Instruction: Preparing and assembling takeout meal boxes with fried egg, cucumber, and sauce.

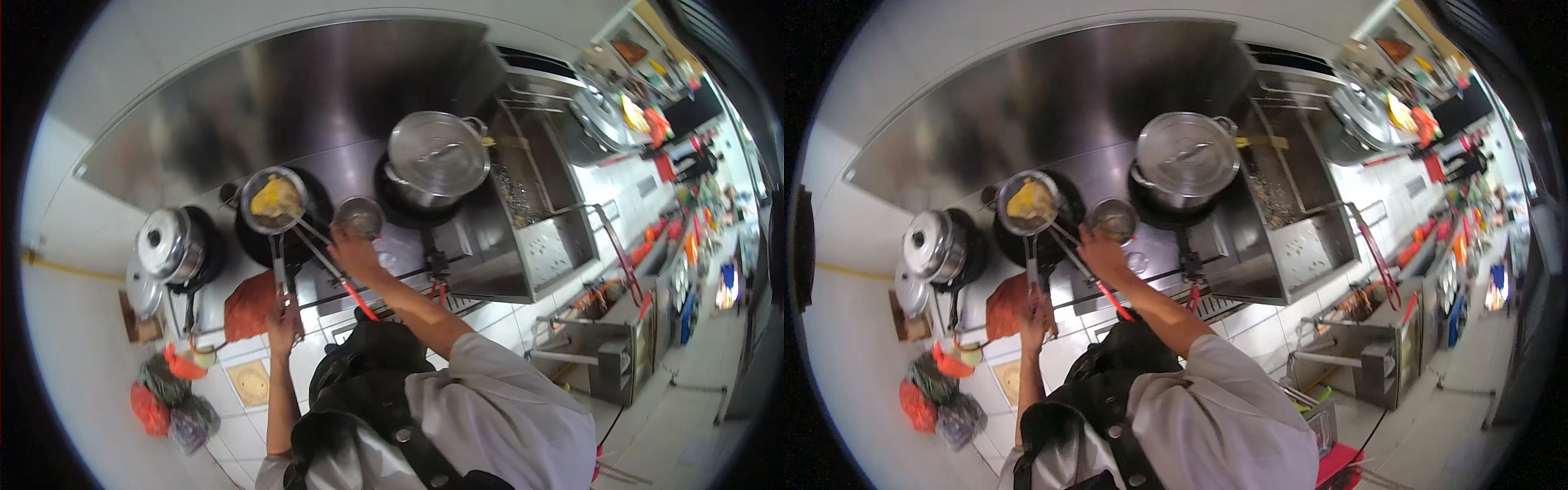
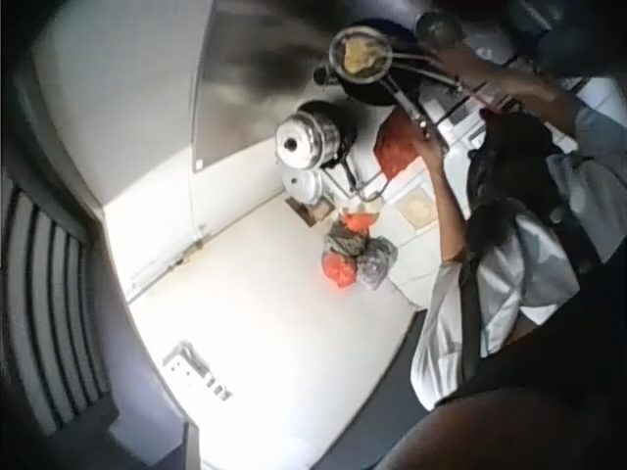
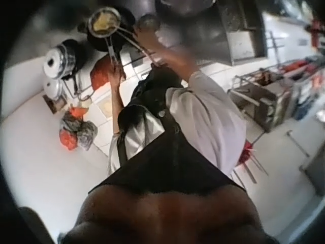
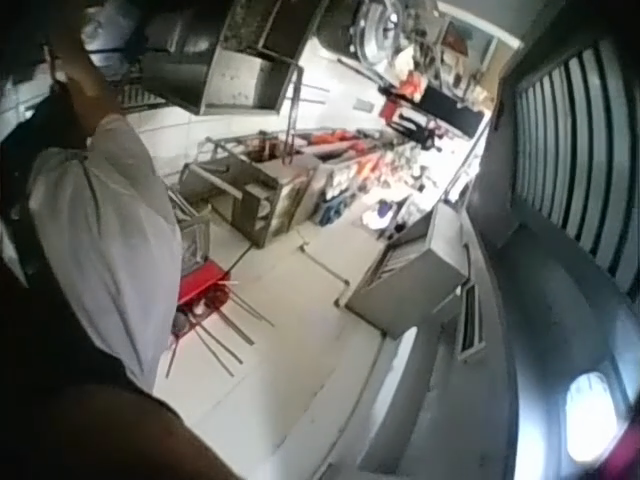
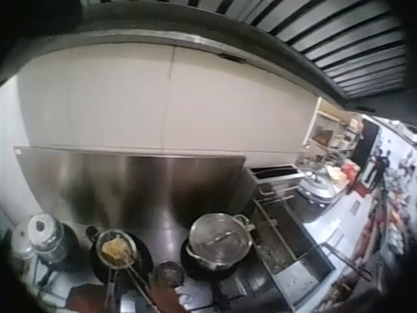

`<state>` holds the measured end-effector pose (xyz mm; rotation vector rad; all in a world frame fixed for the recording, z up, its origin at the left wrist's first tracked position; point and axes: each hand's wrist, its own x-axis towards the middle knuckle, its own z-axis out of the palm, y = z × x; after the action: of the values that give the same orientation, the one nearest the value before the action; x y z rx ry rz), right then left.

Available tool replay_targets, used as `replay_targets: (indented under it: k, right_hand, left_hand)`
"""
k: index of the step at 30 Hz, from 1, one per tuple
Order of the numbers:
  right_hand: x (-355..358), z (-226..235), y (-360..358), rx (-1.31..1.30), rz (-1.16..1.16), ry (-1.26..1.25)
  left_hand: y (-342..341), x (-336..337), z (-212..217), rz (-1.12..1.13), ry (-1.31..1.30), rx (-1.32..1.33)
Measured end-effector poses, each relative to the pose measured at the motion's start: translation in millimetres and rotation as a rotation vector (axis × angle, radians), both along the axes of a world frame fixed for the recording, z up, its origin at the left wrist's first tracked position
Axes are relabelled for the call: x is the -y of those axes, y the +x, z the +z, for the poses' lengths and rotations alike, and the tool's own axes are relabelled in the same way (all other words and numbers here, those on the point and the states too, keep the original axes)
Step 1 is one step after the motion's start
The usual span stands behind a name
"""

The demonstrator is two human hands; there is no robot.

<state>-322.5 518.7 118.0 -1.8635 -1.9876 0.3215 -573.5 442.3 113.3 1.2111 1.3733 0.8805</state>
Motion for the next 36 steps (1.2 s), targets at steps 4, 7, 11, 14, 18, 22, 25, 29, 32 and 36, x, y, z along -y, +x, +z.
replay_targets:
  k: [4, 7, 11, 14, 18, 22, 25, 29, 32, 36]
  right_hand:
    - [19, -3, 17, -0.347, -0.018, 0.068]
    - [37, 14, 32, -0.964, -0.078, -0.235]
    - [83, 15, 57, -1.335, -0.053, -0.347]
    - [132, 43, 68, -1.323, -0.251, -0.389]
    - [199, 69, 95, -1.293, -0.349, -0.308]
    - [254, 100, 115, -1.296, -0.507, -0.180]
    - [276, 118, 133, -1.286, -0.534, -0.158]
    - [317, 117, 184, -1.160, -0.588, -0.146]
    - [362, 106, 230, -1.142, -0.655, -0.026]
    - [410, 89, 295, -1.236, -0.687, 0.049]
  left_hand:
    - [20, 0, 31, -0.004, -0.111, 0.113]
    - [26, 1, 43, -0.008, -0.128, 0.150]
    - [7, 8, 11, 0.071, -0.162, 0.261]
    - [-9, 9, -9, 0.016, -0.083, 0.238]
    - [7, 1, 22, -0.134, -0.024, 0.154]
    - [34, 0, 104, -0.158, -0.049, 0.300]
    - [66, 1, 158, -0.246, -0.081, 0.309]
    - [150, 11, 212, -0.424, -0.024, 0.300]
    - [240, 28, 231, -0.529, -0.087, 0.395]
    - [358, 49, 229, -0.620, -0.116, 0.464]
